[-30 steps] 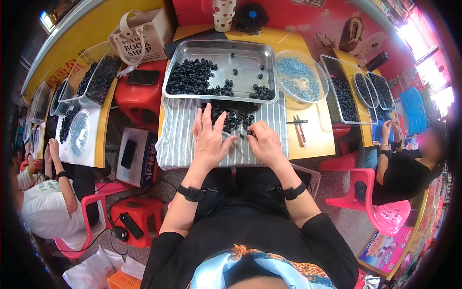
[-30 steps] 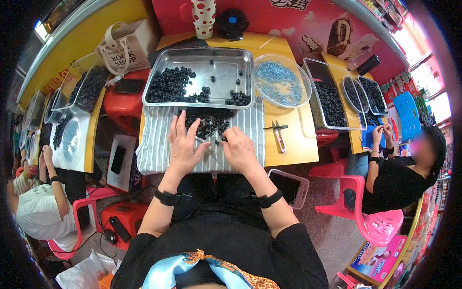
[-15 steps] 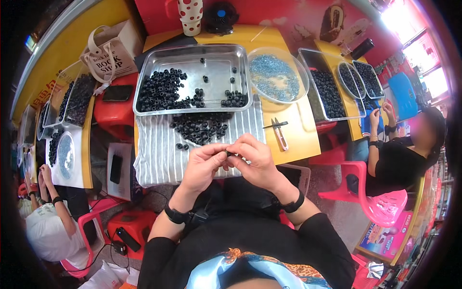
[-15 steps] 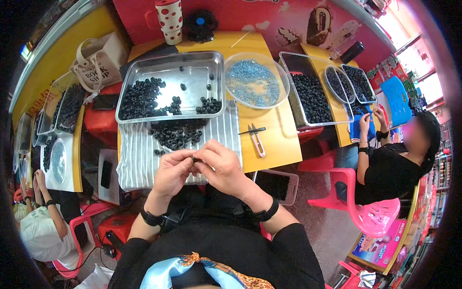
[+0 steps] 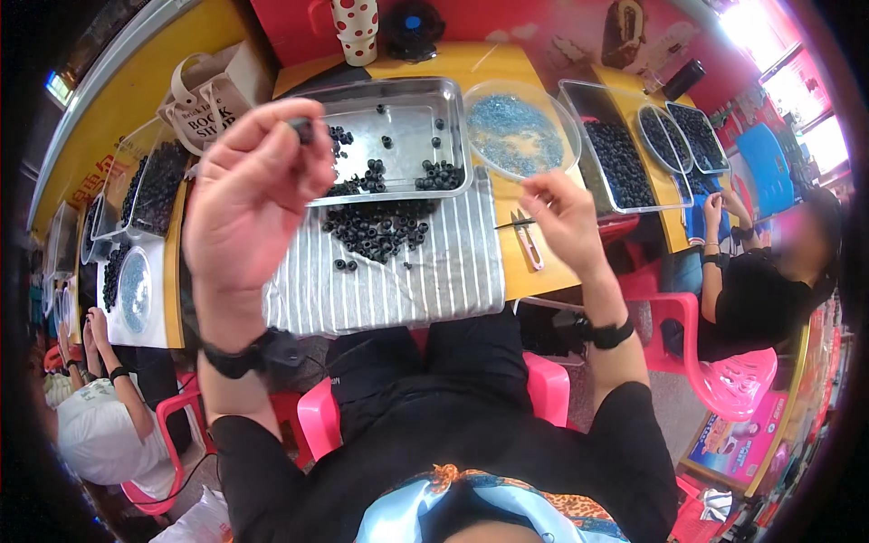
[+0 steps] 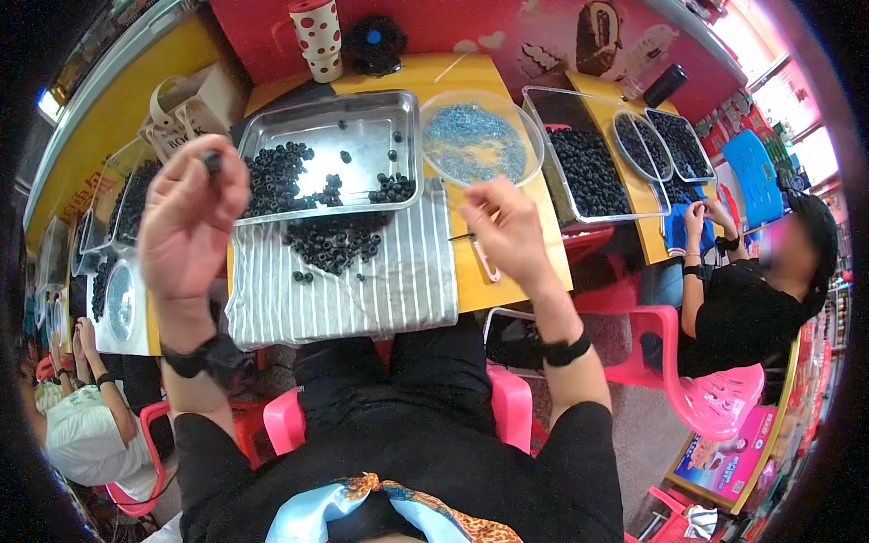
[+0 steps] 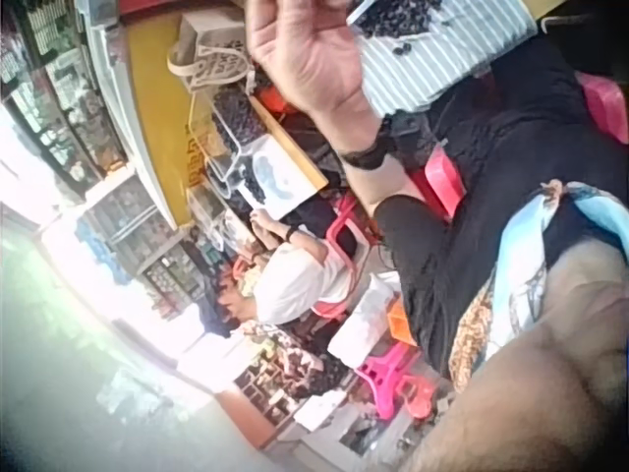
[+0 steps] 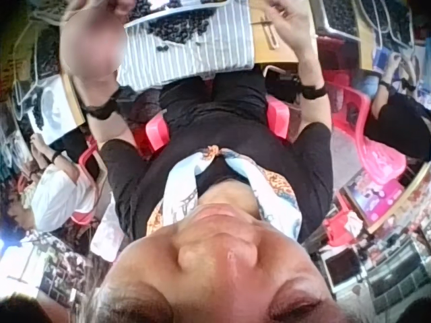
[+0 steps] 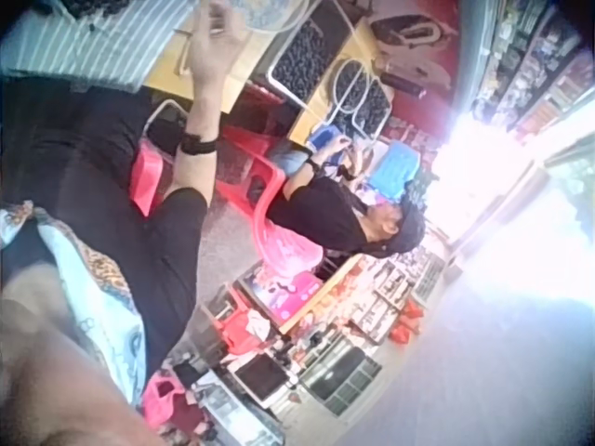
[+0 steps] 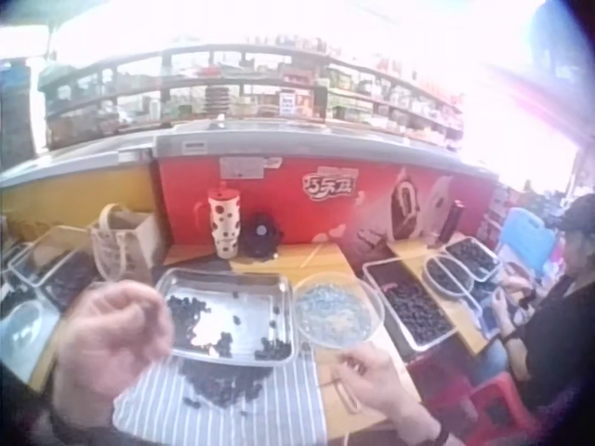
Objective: Sorting and inspecting small black rubber or plastic components at a workstation.
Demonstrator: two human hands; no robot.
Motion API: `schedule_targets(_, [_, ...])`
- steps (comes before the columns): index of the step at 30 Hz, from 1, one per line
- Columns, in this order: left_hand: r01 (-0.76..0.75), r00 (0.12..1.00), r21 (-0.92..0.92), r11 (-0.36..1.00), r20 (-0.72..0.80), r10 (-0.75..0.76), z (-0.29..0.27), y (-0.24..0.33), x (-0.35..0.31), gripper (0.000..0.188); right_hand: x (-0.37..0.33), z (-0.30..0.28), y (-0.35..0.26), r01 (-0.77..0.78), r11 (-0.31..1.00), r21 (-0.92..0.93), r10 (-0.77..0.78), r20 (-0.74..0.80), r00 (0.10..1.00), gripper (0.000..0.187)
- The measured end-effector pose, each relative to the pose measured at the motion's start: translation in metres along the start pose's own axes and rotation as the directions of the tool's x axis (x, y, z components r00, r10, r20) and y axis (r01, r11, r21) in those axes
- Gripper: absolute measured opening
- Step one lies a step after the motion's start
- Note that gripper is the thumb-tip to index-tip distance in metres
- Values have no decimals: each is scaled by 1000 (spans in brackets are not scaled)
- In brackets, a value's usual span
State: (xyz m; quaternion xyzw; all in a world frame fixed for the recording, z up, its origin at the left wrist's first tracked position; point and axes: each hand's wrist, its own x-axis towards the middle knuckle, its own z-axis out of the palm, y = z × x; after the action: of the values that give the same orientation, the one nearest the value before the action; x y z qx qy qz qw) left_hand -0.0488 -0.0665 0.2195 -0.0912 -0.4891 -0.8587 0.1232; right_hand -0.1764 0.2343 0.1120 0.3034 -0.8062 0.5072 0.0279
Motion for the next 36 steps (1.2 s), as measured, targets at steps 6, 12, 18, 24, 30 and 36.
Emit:
schedule_targets(6, [-21, 999, 154, 988, 39, 15, -10, 77, -7, 37, 37, -26, 44, -75, 972, -221, 91, 63, 994, 18])
schedule_targets(12, [37, 996, 549, 835, -89, 14, -34, 162, -39, 34, 60, 1, 67, -19, 923, -384, 77, 136, 988, 29])
schedule_targets(18, [295, 951, 525, 798, -242, -192, -64, 36, -76, 20, 58, 11, 105, 128, 789, -601, 13, 225, 974, 38])
schedule_targets(24, [323, 924, -24, 946, -206, -321, -61, -109, -107, 21, 50, 19, 97, 216, 740, -637, -51, 267, 962, 28])
schedule_targets(30, [377, 903, -339, 862, -73, -424, -47, -168, -115, 20, 61, 26, 86, 287, 729, -621, -61, 358, 932, 29])
schedule_targets(36, [434, 884, -396, 809, 12, -468, -50, -188, -111, 21, 70, 29, 89, 267, 775, -573, -59, 356, 933, 34])
